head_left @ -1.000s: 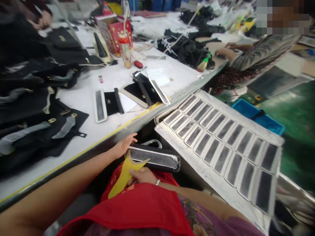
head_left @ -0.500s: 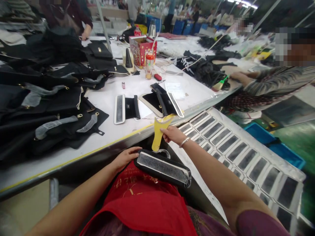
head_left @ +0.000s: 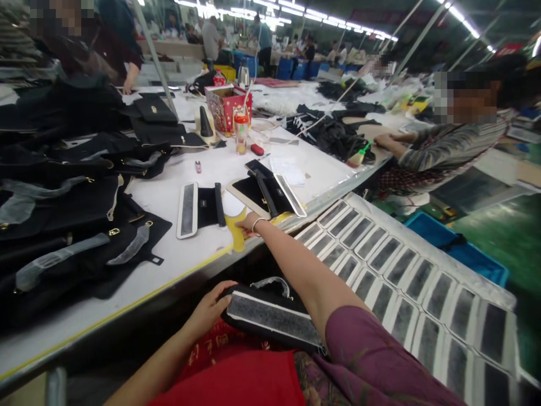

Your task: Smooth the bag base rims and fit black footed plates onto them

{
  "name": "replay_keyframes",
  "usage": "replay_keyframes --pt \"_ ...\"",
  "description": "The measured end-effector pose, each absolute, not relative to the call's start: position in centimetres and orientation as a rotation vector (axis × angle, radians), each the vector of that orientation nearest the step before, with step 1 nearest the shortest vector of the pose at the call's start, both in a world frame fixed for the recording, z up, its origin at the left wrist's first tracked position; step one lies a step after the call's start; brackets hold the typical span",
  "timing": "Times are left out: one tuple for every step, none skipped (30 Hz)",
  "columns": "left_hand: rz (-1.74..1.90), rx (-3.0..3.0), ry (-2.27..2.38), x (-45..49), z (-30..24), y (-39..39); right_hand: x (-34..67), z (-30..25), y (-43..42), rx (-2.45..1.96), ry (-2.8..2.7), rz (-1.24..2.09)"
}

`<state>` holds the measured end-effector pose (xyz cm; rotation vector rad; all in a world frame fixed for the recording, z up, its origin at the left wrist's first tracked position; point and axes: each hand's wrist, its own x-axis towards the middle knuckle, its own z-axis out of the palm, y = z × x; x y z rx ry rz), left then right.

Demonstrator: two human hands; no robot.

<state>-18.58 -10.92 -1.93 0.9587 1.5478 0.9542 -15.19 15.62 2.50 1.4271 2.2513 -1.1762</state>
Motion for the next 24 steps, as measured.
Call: replay_keyframes --pt "0.924 0.987 1.55 -19.1 -1.8 -11.2 -15.1 2.5 15.3 1.443 2.257 -1.181" --pt "0.885 1.049 1.556 -19.7 -1.7 -11.5 -14.7 2.6 14.9 1.46 2.28 -1.175" --pt "0.836 1.158 1.576 -20.3 -1.5 -11.7 -14.0 2.8 14.4 1.471 2.323 -1.152" --pt "0.775 1.306 1.588 -20.8 -1.2 -11.8 -12.7 3.2 13.9 1.471 2.382 -1.11" --pt "0.709 1.471 1.584 -21.2 -0.9 -11.7 -11.0 3.7 13.2 1.445 2.463 -1.048" --pt "0.64 1.628 1.566 -21.4 -0.6 -11.5 -8.8 4.2 12.4 1.373 2.545 -0.982" --pt "0.571 1.764 1.534 -21.3 -0.2 -11.2 -6.2 4.9 11.3 1.271 2.611 -0.926" --pt "0.506 1.867 1.498 -21.0 0.1 -10.7 -3.3 5.5 9.9 1.125 2.643 -0.915" --pt "0.444 1.934 1.464 -20.6 0.4 -10.2 -0.3 5.9 8.4 0.949 2.642 -0.936" --pt "0.388 1.97 1.438 -20.0 0.7 -9.6 2.8 6.1 6.7 0.827 2.635 -0.95" --pt "0.337 1.98 1.417 -19.4 0.8 -9.0 5.6 6.1 5.0 0.806 2.652 -0.937" --pt "0.298 1.972 1.399 -19.0 0.9 -8.5 8.2 5.9 3.4 0.794 2.658 -0.939" --pt "0.27 1.954 1.383 -18.7 1.0 -8.0 10.4 5.4 1.8 0.788 2.666 -0.947" --pt "0.251 1.931 1.365 -18.6 0.9 -7.6 12.1 4.8 0.4 0.799 2.676 -0.955" --pt "0.239 1.905 1.341 -18.8 0.9 -7.3 13.4 4.1 -0.7 0.823 2.694 -0.956" --pt "0.23 1.877 1.313 -19.3 0.9 -7.1 14.2 3.5 -1.5 0.848 2.713 -0.961" --pt "0.22 1.847 1.286 -19.9 0.9 -7.0 14.8 2.9 -2.1 0.876 2.733 -0.97" --pt "0.206 1.814 1.265 -20.6 0.9 -6.9 15.1 2.5 -2.4 0.9 2.751 -0.985" --pt "0.19 1.779 1.252 -21.3 0.9 -6.9 15.2 2.1 -2.5 0.917 2.764 -1.005" --pt "0.179 1.741 1.251 -21.9 1.0 -7.0 15.2 1.9 -2.5 0.928 2.772 -1.028" --pt "0.182 1.705 1.257 -22.4 1.0 -7.2 15.2 1.7 -2.4 0.935 2.776 -1.048" --pt "0.201 1.672 1.268 -22.7 1.0 -7.5 15.2 1.6 -2.2 0.938 2.778 -1.062" --pt "0.237 1.64 1.281 -22.8 1.0 -7.8 15.2 1.5 -2.0 0.939 2.78 -1.072" --pt "0.282 1.611 1.294 -22.7 1.0 -8.1 15.2 1.5 -1.9 0.936 2.782 -1.078"
